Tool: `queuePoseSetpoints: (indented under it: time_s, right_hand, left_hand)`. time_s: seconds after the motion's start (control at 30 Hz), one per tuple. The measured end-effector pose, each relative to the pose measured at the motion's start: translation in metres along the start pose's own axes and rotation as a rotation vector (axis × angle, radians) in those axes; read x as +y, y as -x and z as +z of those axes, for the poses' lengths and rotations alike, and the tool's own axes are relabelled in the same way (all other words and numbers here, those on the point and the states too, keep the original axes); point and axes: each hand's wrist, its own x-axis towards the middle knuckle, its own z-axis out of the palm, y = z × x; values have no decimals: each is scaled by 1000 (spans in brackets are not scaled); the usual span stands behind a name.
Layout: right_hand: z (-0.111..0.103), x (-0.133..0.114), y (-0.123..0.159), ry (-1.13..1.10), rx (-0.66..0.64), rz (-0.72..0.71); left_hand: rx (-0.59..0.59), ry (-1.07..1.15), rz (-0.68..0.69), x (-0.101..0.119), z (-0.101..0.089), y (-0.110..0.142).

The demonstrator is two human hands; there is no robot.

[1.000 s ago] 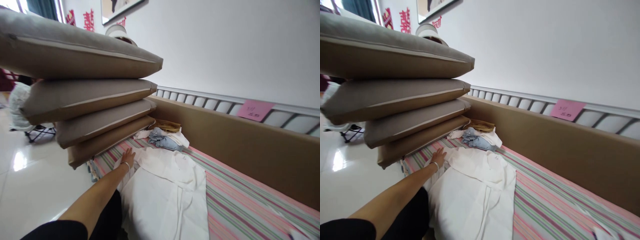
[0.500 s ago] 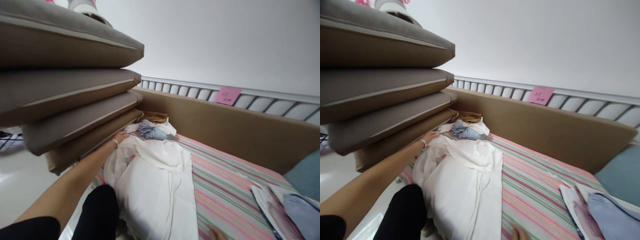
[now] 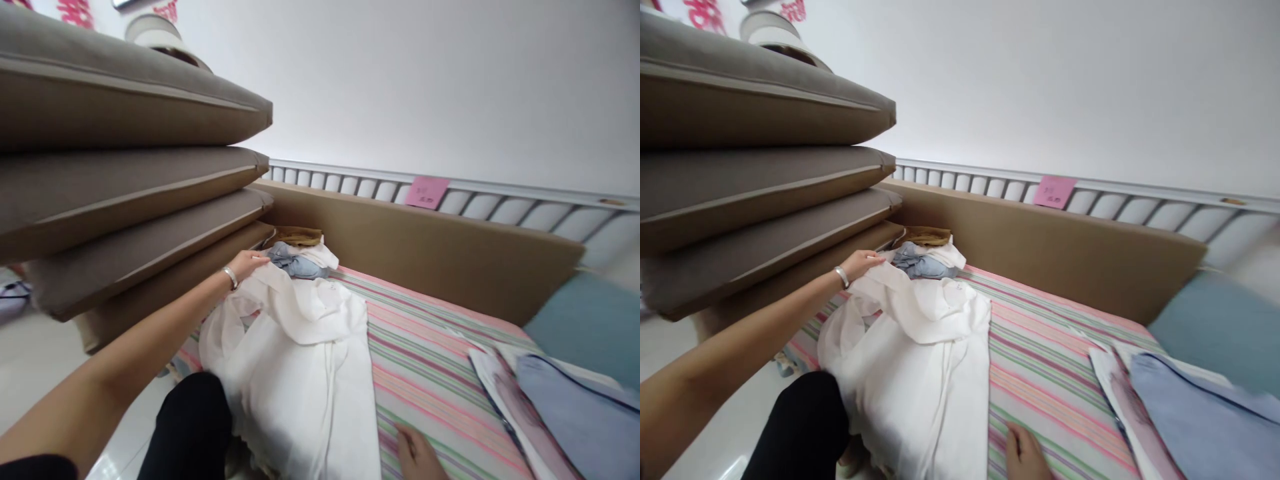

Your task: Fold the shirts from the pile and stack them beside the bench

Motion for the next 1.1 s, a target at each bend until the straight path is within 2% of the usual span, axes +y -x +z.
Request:
queuePoseSetpoints:
  time_s: [0.1, 0.13, 0.2, 0.27, 0.33, 0.4, 0.47, 0.57, 0.7, 0.83, 0.9, 0.97, 1.1]
  right_hand:
    - [1, -11, 5, 7, 60, -52]
    - [1, -13, 6, 6, 74, -64]
    - [1, -15, 6, 8, 91, -71]
    - [1, -16, 6, 7, 93, -78]
    - [0, -16, 6, 0, 92, -95]
    - [-1, -17, 6, -11, 90, -102]
    - [-2, -18, 5, -23, 83, -83]
    - [-3, -19, 0, -74, 34, 4]
    - [-4, -19, -6, -126, -37, 92]
    - [-4, -19, -7, -147, -55, 118]
    - [-5, -20, -6, -158, -58, 127]
    - [-5, -22, -5, -166, -59, 147]
    - [-6, -27, -3, -184, -58, 202]
  left_hand:
    - [-56, -158, 254, 41, 29, 47]
    - [-108, -220, 365, 49, 42, 70]
    - [-238, -367, 459, 52, 73, 122]
    - [-431, -515, 537, 36, 109, 173]
    - [-614, -625, 555, 6, 143, 212]
    - [-721, -697, 479, -24, 169, 236]
    - [-763, -731, 399, -46, 184, 245]
    - [-764, -712, 354, -58, 188, 247]
    - [-722, -650, 372, -39, 169, 248]
    - [-652, -579, 557, -3, 139, 258]
    - [-649, -571, 659, 5, 134, 263]
    - [-682, -615, 702, -3, 142, 267]
    - [-838, -778, 654, -49, 181, 275]
